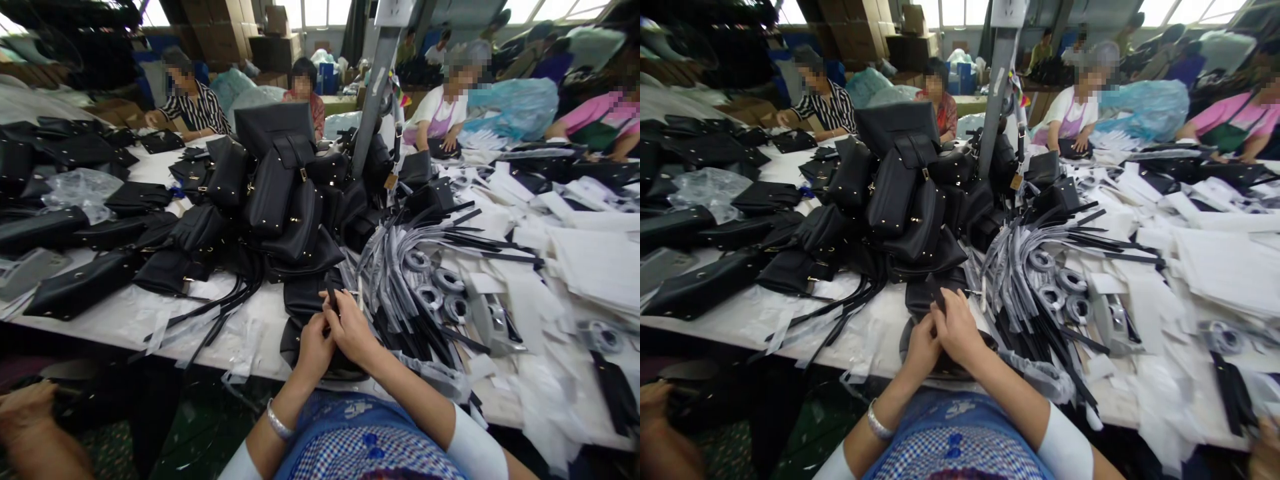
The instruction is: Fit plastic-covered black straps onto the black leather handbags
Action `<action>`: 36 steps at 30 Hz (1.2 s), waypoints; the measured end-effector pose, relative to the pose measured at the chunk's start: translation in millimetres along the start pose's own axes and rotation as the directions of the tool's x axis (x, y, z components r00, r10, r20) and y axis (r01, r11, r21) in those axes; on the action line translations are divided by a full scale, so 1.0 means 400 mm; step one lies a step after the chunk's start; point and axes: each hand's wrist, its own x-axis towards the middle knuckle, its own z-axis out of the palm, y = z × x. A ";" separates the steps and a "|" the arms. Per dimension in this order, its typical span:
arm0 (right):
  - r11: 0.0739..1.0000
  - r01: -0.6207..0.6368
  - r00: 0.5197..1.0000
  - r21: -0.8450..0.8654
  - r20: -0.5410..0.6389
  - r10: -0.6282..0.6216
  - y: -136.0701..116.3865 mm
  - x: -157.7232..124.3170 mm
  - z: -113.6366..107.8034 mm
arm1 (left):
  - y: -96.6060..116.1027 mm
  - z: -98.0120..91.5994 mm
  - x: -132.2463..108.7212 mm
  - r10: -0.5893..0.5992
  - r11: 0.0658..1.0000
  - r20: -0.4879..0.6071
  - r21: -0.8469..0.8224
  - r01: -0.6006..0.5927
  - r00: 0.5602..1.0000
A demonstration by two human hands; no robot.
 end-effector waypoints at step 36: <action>0.408 -0.519 0.792 0.751 0.244 0.560 0.040 -0.114 -0.138 | -0.046 -0.102 0.000 -0.273 0.870 0.410 -0.281 0.405 0.870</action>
